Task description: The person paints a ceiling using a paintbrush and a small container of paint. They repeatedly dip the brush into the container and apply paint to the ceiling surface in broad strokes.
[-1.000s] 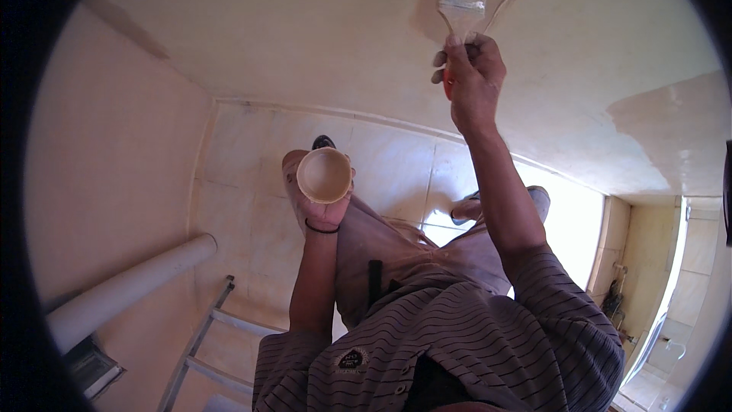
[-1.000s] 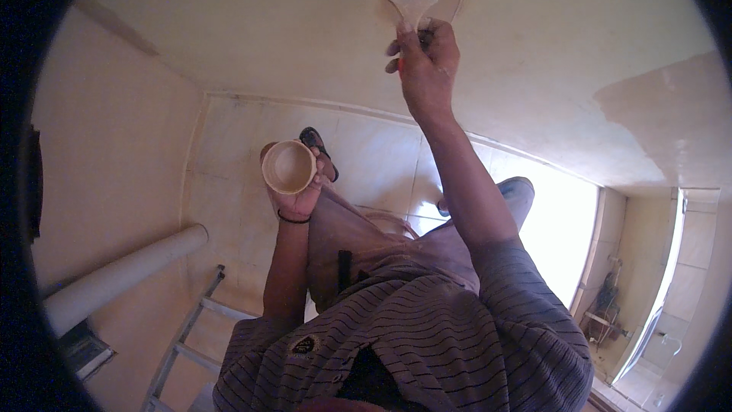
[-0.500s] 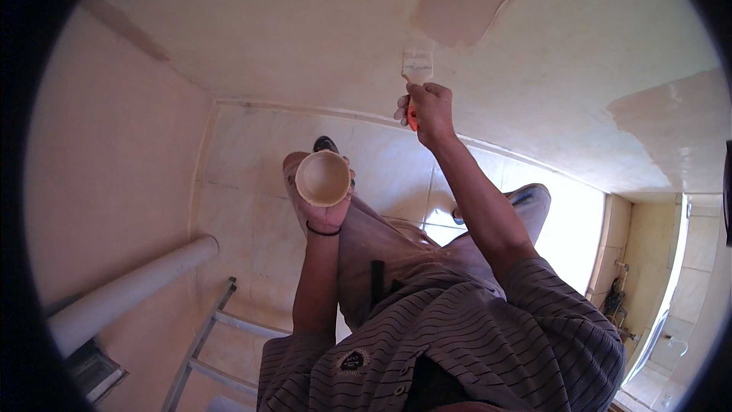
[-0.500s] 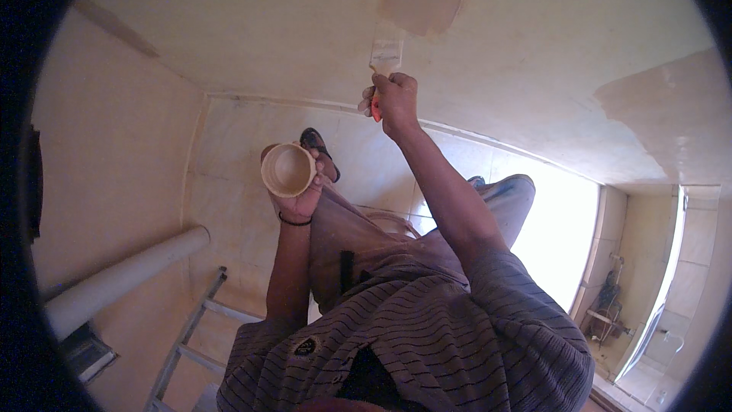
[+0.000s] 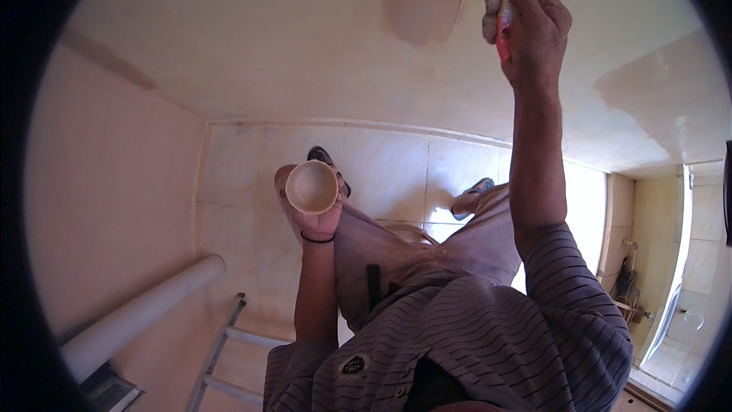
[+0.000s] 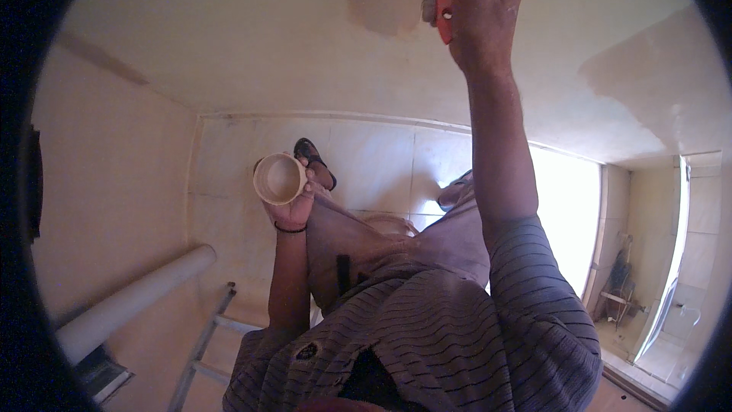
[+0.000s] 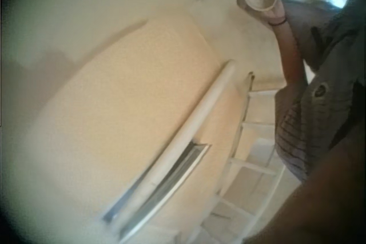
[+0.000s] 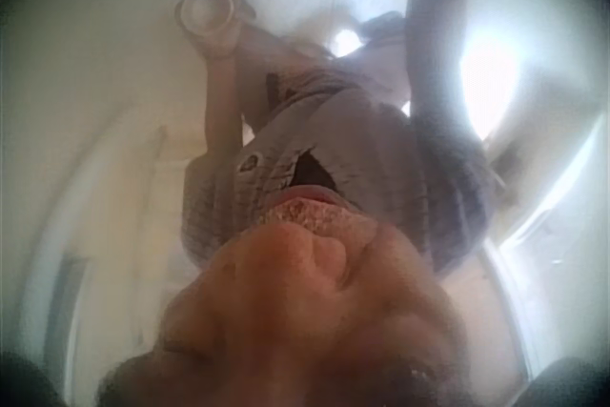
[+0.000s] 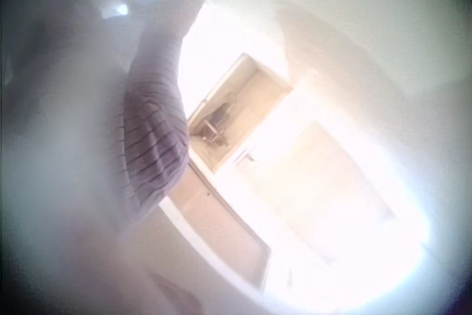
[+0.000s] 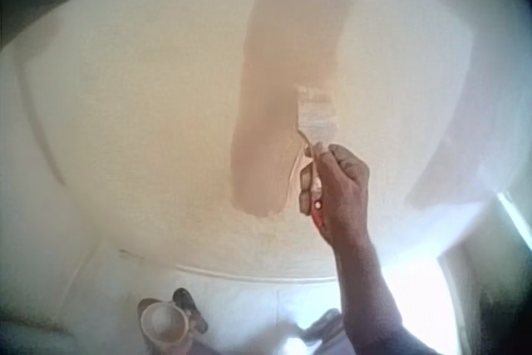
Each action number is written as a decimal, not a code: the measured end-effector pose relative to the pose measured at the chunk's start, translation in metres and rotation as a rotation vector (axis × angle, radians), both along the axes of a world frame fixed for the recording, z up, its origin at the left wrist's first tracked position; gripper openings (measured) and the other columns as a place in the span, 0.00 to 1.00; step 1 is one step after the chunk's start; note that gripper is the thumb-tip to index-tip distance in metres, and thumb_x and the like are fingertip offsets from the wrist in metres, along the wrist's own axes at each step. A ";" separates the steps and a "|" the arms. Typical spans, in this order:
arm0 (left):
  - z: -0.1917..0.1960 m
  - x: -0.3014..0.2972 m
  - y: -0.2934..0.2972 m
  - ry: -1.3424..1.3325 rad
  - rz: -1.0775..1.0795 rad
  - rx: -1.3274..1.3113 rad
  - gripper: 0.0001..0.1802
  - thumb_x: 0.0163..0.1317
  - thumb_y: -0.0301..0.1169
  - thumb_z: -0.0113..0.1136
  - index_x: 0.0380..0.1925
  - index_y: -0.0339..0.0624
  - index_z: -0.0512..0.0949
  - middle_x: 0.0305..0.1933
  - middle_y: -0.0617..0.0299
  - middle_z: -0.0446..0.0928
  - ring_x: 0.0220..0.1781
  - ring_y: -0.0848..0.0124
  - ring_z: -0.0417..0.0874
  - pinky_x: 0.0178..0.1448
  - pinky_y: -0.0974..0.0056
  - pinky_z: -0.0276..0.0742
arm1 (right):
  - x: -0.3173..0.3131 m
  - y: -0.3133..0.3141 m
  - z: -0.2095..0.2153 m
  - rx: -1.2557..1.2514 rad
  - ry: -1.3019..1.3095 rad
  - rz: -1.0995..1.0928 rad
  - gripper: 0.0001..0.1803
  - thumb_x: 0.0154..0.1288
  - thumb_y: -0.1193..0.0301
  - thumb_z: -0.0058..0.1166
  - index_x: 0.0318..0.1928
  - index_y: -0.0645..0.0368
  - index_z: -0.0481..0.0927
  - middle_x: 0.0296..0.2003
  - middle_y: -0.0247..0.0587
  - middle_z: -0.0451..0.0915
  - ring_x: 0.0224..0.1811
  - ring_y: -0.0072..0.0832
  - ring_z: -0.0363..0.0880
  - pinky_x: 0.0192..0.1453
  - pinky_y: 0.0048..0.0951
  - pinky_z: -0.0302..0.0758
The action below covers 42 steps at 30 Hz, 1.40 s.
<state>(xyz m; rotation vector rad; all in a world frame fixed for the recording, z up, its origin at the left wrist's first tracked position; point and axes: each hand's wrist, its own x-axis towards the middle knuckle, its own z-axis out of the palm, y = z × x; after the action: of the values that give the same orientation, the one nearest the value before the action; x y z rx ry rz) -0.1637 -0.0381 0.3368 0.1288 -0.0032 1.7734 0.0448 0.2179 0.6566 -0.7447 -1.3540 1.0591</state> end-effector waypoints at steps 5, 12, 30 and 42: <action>0.003 0.002 0.003 -0.002 -0.023 0.031 0.42 0.67 0.56 0.62 0.71 0.40 0.66 0.64 0.38 0.69 0.59 0.42 0.76 0.54 0.50 0.85 | 0.014 0.019 -0.065 -0.130 -0.127 -0.028 0.17 0.80 0.62 0.49 0.41 0.66 0.79 0.23 0.39 0.78 0.17 0.23 0.73 0.19 0.26 0.68; 0.004 0.001 0.000 -0.008 -0.049 -0.061 0.43 0.66 0.59 0.62 0.71 0.41 0.66 0.63 0.38 0.70 0.59 0.43 0.76 0.54 0.50 0.84 | 0.012 0.020 -0.231 -0.464 -0.152 0.046 0.19 0.81 0.59 0.49 0.38 0.64 0.75 0.21 0.38 0.75 0.14 0.24 0.71 0.17 0.28 0.66; 0.022 0.007 0.005 0.063 0.016 -0.071 0.40 0.72 0.65 0.46 0.61 0.38 0.75 0.54 0.34 0.78 0.49 0.40 0.83 0.43 0.48 0.87 | 0.078 0.067 0.070 -0.908 0.715 0.683 0.13 0.79 0.75 0.38 0.49 0.80 0.67 0.33 0.45 0.78 0.27 0.26 0.83 0.25 0.20 0.82; 0.023 0.009 -0.001 0.071 0.048 -0.145 0.41 0.71 0.66 0.47 0.61 0.37 0.75 0.54 0.35 0.78 0.49 0.42 0.83 0.41 0.51 0.87 | 0.073 0.037 0.157 0.100 0.119 0.334 0.12 0.77 0.72 0.52 0.51 0.69 0.76 0.34 0.40 0.81 0.30 0.27 0.81 0.32 0.28 0.79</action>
<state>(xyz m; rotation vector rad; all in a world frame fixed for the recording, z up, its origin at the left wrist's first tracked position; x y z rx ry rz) -0.1545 -0.0392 0.3597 0.0870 0.1805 1.8099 0.1182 0.2549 0.8138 -0.3824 -1.4472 1.2653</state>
